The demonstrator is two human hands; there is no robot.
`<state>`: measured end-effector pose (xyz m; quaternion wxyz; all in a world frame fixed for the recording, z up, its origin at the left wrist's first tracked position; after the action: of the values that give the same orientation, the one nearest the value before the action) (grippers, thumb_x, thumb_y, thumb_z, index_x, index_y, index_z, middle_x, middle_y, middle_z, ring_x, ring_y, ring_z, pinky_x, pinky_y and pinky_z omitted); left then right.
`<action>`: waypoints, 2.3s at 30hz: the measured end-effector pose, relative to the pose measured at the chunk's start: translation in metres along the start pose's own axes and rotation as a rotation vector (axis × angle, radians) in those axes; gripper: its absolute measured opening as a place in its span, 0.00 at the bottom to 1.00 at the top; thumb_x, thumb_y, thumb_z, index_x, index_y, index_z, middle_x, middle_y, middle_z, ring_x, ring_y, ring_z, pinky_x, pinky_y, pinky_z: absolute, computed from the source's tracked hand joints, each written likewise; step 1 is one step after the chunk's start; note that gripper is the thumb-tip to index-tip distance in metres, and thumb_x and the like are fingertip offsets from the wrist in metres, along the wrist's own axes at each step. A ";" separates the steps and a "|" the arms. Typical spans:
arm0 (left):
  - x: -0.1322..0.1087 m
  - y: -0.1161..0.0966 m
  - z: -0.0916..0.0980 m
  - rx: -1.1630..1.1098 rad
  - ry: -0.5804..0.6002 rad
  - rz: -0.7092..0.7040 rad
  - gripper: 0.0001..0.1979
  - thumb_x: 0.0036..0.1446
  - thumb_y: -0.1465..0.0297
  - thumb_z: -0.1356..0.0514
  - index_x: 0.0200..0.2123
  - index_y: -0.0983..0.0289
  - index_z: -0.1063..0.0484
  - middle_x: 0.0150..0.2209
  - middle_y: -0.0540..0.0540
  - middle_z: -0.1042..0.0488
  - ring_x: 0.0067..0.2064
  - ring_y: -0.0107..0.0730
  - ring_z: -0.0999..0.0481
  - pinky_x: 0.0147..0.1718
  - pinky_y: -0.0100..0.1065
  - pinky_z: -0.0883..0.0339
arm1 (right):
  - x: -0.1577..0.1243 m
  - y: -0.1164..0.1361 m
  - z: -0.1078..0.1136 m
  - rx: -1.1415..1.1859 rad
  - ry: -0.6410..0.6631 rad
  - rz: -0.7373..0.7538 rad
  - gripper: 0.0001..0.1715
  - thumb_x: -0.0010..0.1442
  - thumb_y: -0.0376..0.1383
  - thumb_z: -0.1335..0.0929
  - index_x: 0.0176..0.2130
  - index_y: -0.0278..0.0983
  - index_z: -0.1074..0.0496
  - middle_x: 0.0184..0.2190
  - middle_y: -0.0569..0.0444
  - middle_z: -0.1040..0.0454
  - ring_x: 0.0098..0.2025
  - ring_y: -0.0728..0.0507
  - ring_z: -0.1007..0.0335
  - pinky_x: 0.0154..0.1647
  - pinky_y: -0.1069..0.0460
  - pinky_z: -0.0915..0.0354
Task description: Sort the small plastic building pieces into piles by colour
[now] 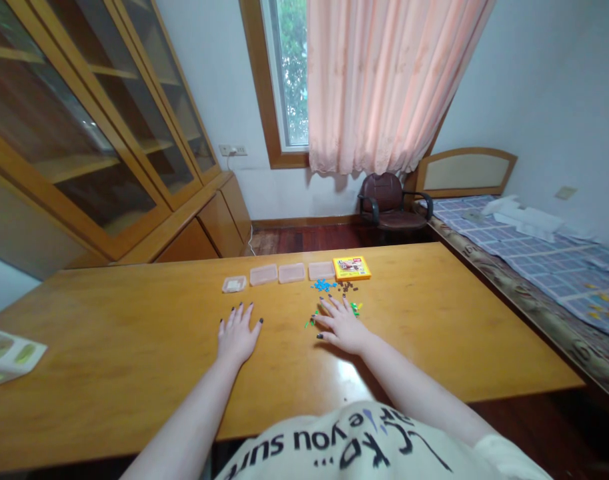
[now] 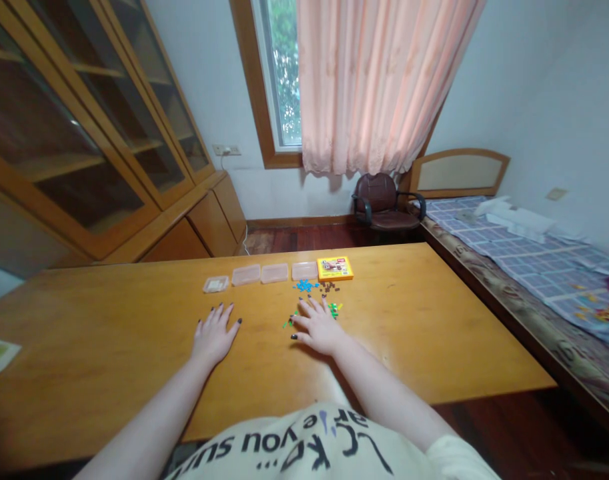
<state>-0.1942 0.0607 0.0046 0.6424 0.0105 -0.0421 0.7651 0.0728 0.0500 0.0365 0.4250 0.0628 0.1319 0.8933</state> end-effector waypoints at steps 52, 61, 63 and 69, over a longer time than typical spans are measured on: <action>-0.001 0.000 0.001 -0.018 -0.001 -0.006 0.30 0.59 0.55 0.57 0.62 0.59 0.47 0.64 0.58 0.48 0.64 0.46 0.50 0.59 0.52 0.57 | -0.029 -0.058 -0.016 0.042 -0.066 -0.285 0.35 0.63 0.48 0.46 0.64 0.35 0.51 0.64 0.46 0.53 0.66 0.40 0.62 0.63 0.38 0.71; 0.000 -0.001 0.002 -0.017 0.010 -0.006 0.30 0.59 0.55 0.57 0.62 0.59 0.48 0.64 0.59 0.49 0.64 0.46 0.50 0.59 0.52 0.58 | -0.061 -0.092 -0.008 0.058 -0.183 -0.469 0.37 0.62 0.48 0.44 0.63 0.31 0.50 0.64 0.42 0.52 0.65 0.39 0.59 0.63 0.41 0.60; 0.000 0.000 0.002 -0.016 0.009 -0.007 0.30 0.59 0.55 0.57 0.62 0.59 0.48 0.64 0.59 0.48 0.64 0.46 0.50 0.59 0.52 0.58 | -0.060 -0.084 -0.005 0.063 -0.186 -0.415 0.37 0.61 0.49 0.43 0.63 0.32 0.49 0.64 0.44 0.52 0.65 0.38 0.59 0.63 0.40 0.60; 0.000 0.000 0.001 -0.008 0.007 -0.007 0.30 0.59 0.55 0.57 0.62 0.59 0.48 0.64 0.59 0.48 0.64 0.45 0.50 0.59 0.52 0.58 | -0.054 -0.045 -0.001 0.044 -0.135 -0.134 0.35 0.60 0.52 0.42 0.61 0.39 0.45 0.63 0.48 0.48 0.65 0.39 0.60 0.64 0.38 0.66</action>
<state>-0.1945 0.0610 0.0055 0.6452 0.0053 -0.0429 0.7628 0.1401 0.0347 0.0231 0.4904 0.1232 0.1267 0.8534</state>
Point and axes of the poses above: each hand's wrist, its own x-axis towards the middle knuckle, its own z-axis out of the back of the hand, y = z × x, the point moved 10 cm from there along x, towards the middle knuckle
